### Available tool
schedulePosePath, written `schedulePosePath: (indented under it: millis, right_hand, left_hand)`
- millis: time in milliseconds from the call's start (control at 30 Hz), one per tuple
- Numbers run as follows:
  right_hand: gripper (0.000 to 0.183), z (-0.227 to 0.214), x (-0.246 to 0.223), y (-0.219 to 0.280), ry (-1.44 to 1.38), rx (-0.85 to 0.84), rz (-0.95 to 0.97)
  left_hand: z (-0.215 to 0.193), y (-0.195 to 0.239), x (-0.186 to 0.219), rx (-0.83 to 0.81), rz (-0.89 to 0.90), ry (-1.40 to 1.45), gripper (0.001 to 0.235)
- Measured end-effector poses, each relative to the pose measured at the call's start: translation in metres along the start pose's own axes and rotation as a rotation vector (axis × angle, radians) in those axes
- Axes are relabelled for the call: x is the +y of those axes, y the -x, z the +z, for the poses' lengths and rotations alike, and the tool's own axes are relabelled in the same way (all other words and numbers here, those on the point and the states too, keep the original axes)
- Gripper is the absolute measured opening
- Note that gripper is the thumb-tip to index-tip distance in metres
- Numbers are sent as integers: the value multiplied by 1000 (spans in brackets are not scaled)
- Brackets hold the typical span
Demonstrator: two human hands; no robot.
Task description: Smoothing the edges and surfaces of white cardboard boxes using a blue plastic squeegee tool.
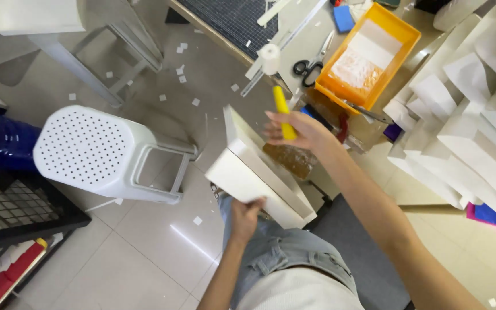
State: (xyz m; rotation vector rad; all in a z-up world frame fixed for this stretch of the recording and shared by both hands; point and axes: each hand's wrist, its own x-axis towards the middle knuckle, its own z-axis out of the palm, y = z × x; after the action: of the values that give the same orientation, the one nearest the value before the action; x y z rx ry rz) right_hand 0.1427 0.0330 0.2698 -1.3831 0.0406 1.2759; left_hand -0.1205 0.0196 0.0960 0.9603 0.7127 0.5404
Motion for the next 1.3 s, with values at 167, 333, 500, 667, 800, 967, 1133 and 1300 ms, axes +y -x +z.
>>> schedulePosePath:
  millis: [167,333,500,667,800,967,1133,1300]
  right_hand:
    - [34,49,-29,-34,-173,-116,-22]
    - [22,46,-23,31,180,-20,-334]
    - [24,-22,94,64,228,155,-472]
    - [21,-121,199,75,284,199,-352]
    - [17,-145,198,96,267,321,-340]
    - [38,-129,102,110,267,547,-398]
    - [56,-135,13,35,337,586,-547]
    - [42,-157,-1,-78,736,790,-314]
  left_hand:
    - [23,31,72,-461,501,-513,34]
    - [-15,23,56,-683,587,-1164,13]
    - [1,-14,46,-424,-91,-783,48]
    - [93,-43,143,-120,-484,384,105]
    - [119,-65,95,-169,-641,233,120]
    - [104,-96,-55,0,-602,165,116]
    - [103,-63,-54,115,-538,-2,71]
    - [123,-47,29,72,-607,-81,55]
